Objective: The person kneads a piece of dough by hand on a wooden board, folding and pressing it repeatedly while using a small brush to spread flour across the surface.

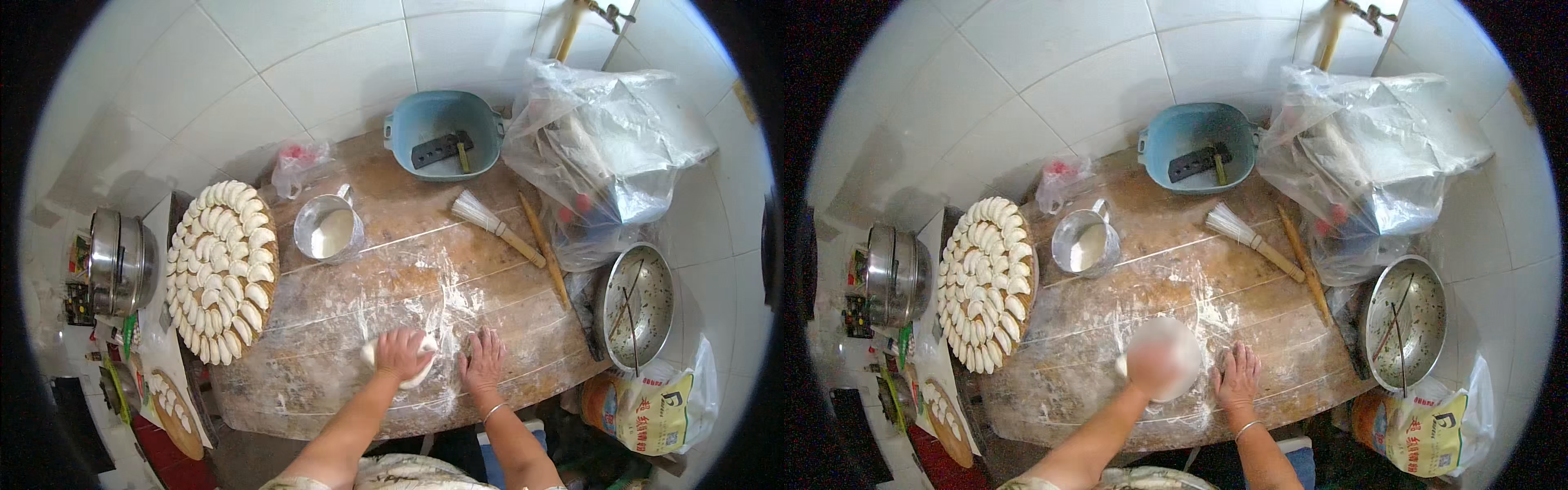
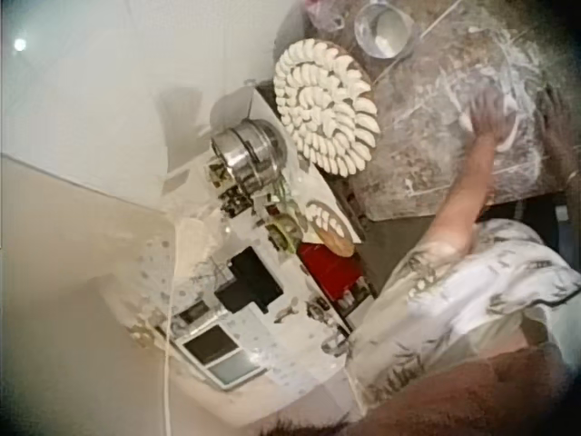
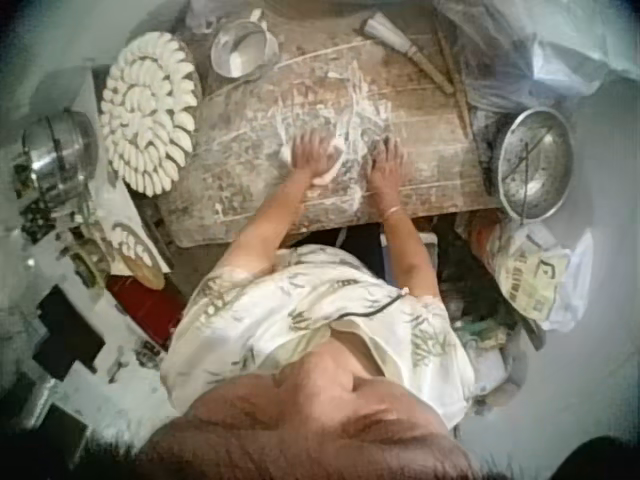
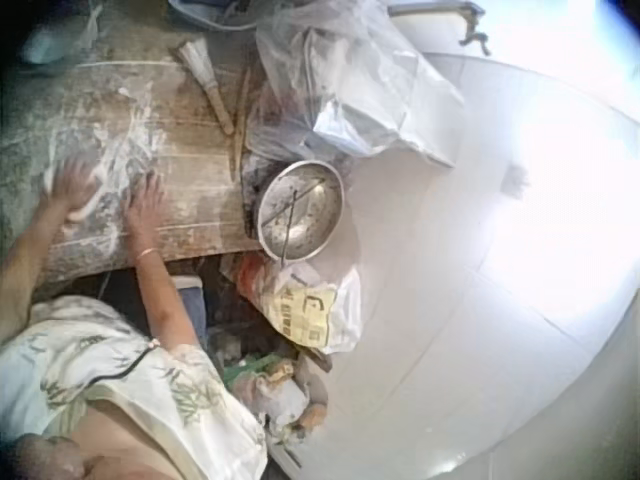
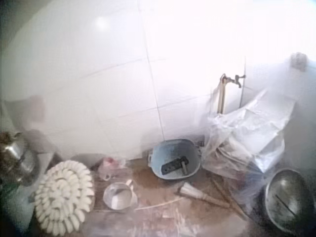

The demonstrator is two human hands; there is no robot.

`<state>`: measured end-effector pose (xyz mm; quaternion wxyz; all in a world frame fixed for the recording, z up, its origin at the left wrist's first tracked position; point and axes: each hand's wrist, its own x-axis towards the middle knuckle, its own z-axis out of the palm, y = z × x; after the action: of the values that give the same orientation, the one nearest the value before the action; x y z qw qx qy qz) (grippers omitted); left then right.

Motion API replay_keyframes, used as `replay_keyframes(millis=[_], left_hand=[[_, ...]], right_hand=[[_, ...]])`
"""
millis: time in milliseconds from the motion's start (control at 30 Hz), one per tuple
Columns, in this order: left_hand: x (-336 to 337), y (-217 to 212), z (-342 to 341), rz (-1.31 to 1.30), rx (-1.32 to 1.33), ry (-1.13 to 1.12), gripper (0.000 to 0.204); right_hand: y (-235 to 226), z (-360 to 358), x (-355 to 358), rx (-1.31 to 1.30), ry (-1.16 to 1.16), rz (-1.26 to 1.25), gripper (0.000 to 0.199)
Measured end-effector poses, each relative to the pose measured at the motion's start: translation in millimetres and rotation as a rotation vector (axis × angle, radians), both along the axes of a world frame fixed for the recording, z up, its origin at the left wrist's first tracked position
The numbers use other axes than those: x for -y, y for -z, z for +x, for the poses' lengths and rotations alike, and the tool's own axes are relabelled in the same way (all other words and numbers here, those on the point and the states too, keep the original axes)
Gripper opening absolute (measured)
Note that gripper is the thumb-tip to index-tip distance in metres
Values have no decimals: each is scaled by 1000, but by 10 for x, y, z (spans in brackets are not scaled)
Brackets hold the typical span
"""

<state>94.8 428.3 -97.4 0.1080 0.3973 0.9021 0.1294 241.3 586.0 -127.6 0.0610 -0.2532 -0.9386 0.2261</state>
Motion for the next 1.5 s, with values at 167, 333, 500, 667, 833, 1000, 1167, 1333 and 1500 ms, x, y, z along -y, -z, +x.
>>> replay_keyframes(millis=[167, 333, 500, 667, 833, 1000, 1167, 1333, 1500], left_hand=[[-454, 120, -530, 29, -85, -92, 38], [-592, 551, -898, 178, -164, -137, 31], [-503, -39, -785, 298, 121, -251, 30], [-195, -184, -305, 188, -70, -194, 27], [-34, -187, 189, 167, -126, -190, 33], [-256, -67, -179, 116, -86, -39, 35], [-741, 134, -741, 138, -176, 50, 37], [-1116, 314, -1145, 103, -153, -160, 37], [-1040, 277, -1312, 361, -142, -154, 32]], right_hand=[[-37, 16, 34, 87, 3, -44, 54], [-31, -57, 45, 27, -12, -22, 52], [4, -91, 35, -17, 9, -25, 49], [40, -116, -1, -46, 36, 18, 48], [-1, -88, -32, -26, 16, 44, 48], [-90, -73, 9, 20, 13, -22, 52], [-80, -42, 52, 87, -8, -83, 56], [9, -20, 30, 60, -27, -47, 60], [-65, -129, -22, -38, -15, -47, 56]])
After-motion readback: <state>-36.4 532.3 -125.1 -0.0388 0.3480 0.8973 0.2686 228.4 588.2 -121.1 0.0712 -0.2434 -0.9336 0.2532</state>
